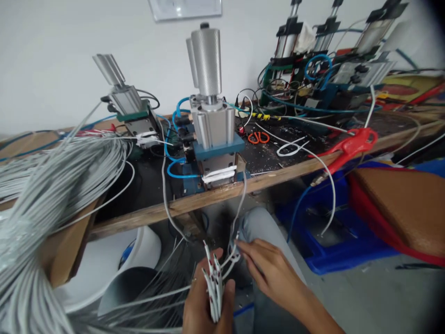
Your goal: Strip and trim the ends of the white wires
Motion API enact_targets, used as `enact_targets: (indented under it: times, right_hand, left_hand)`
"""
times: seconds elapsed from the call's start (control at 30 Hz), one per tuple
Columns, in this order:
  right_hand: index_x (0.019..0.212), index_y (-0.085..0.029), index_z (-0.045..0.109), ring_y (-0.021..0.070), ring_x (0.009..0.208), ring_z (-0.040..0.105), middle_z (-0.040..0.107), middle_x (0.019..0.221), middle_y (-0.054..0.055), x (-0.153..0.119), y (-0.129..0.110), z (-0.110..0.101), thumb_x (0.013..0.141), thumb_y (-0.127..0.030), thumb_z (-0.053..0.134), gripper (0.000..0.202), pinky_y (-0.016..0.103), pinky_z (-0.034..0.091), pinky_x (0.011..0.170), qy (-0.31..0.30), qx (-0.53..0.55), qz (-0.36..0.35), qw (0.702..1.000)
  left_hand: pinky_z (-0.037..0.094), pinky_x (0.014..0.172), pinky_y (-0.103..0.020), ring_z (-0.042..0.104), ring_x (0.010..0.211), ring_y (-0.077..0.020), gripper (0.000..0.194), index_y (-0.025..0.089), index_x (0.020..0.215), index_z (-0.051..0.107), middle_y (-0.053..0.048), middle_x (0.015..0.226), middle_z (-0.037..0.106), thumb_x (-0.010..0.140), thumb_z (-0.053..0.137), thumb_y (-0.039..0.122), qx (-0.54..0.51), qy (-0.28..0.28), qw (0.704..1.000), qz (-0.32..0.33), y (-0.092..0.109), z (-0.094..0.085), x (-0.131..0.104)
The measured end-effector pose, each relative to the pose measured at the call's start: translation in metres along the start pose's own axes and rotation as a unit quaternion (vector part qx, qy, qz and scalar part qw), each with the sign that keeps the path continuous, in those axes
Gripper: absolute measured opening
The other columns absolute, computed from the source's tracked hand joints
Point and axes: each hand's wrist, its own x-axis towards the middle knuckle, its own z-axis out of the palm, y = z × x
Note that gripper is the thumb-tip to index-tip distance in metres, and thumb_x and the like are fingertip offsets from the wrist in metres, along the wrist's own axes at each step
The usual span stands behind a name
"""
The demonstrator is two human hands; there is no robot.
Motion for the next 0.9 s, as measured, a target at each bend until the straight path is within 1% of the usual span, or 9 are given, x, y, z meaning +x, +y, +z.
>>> enact_targets:
  times: [0.1,0.17,0.3,0.43,0.5,0.63,0.77,0.83,0.9]
  right_hand:
    - [0.12,-0.02,0.059,0.014,0.051,0.063,0.061,0.062,-0.006,-0.023,-0.011,-0.01,0.099,-0.01,0.049,0.025,0.025,0.053,0.054,0.027,0.011,0.085,0.996]
    - [0.113,-0.023,0.059,0.0116,0.053,0.062,0.057,0.064,-0.007,-0.023,-0.03,-0.021,0.102,-0.013,0.05,0.018,0.022,0.05,0.054,0.051,0.06,0.136,0.988]
    - [0.111,-0.026,0.069,0.0116,0.07,0.064,0.065,0.089,0.0,0.007,-0.068,-0.035,0.1,-0.02,0.058,0.017,0.022,0.051,0.061,-0.047,0.211,0.165,0.962]
    - [0.096,-0.022,0.074,0.0107,0.062,0.055,0.063,0.083,-0.001,0.03,-0.077,-0.029,0.091,-0.014,0.066,0.012,0.024,0.045,0.057,-0.092,0.274,0.184,0.939]
    - [0.09,-0.021,0.073,0.0112,0.062,0.056,0.061,0.078,-0.002,0.031,-0.075,-0.023,0.087,-0.011,0.069,0.011,0.025,0.045,0.058,-0.082,0.27,0.208,0.936]
    - [0.081,-0.019,0.068,0.0119,0.063,0.058,0.061,0.075,-0.003,0.028,-0.072,-0.021,0.088,-0.012,0.068,0.01,0.025,0.044,0.057,-0.077,0.274,0.238,0.929]
    - [0.079,-0.02,0.068,0.0117,0.066,0.059,0.063,0.075,-0.002,0.026,-0.07,-0.024,0.093,-0.016,0.066,0.015,0.024,0.045,0.06,-0.055,0.309,0.222,0.923]
    - [0.083,-0.02,0.067,0.0113,0.068,0.059,0.063,0.081,-0.001,0.023,-0.068,-0.021,0.097,-0.023,0.065,0.015,0.023,0.046,0.061,-0.015,0.361,0.224,0.905]
    - [0.089,-0.022,0.065,0.0119,0.071,0.061,0.064,0.088,0.001,0.02,-0.064,-0.015,0.101,-0.033,0.062,0.016,0.023,0.049,0.062,0.047,0.438,0.229,0.868]
  left_hand:
    - [0.051,0.06,-0.031,0.058,0.053,-0.0183,0.046,0.023,0.117,0.074,-0.004,0.079,0.074,0.088,0.067,0.058,0.014,-0.06,0.997,-0.037,-0.001,-0.008,-0.004]
    - [0.046,0.057,-0.03,0.051,0.05,-0.0172,0.044,0.022,0.114,0.074,0.001,0.063,0.064,0.09,0.065,0.057,0.014,-0.115,0.992,-0.048,0.003,-0.012,-0.005]
    - [0.046,0.058,-0.028,0.057,0.062,-0.0197,0.038,0.019,0.092,0.078,-0.002,0.069,0.065,0.087,0.071,0.056,-0.061,-0.196,0.977,-0.06,0.015,-0.018,-0.002]
    - [0.049,0.064,-0.028,0.048,0.055,-0.0149,0.046,0.017,0.064,0.071,0.0,0.059,0.059,0.083,0.075,0.059,-0.117,-0.222,0.963,-0.099,0.024,-0.02,0.001]
    - [0.049,0.066,-0.029,0.046,0.055,-0.0137,0.045,0.017,0.066,0.072,0.0,0.06,0.06,0.082,0.077,0.059,-0.12,-0.221,0.962,-0.101,0.023,-0.019,0.002]
    - [0.047,0.062,-0.027,0.054,0.061,-0.0157,0.038,0.016,0.084,0.079,-0.003,0.072,0.07,0.081,0.08,0.054,-0.118,-0.205,0.965,-0.111,0.019,-0.018,0.001]
    - [0.043,0.055,-0.024,0.054,0.055,-0.0144,0.034,0.017,0.076,0.078,0.0,0.061,0.066,0.085,0.078,0.05,-0.09,-0.184,0.973,-0.108,0.023,-0.021,-0.001]
    - [0.046,0.058,-0.024,0.06,0.059,-0.016,0.03,0.019,0.077,0.081,-0.001,0.064,0.07,0.088,0.075,0.047,-0.07,-0.132,0.986,-0.079,0.03,-0.022,-0.001]
    - [0.052,0.074,-0.024,0.069,0.079,-0.02,0.029,0.022,0.077,0.082,-0.003,0.078,0.077,0.09,0.073,0.046,-0.078,-0.032,0.996,-0.029,0.038,-0.021,0.0]
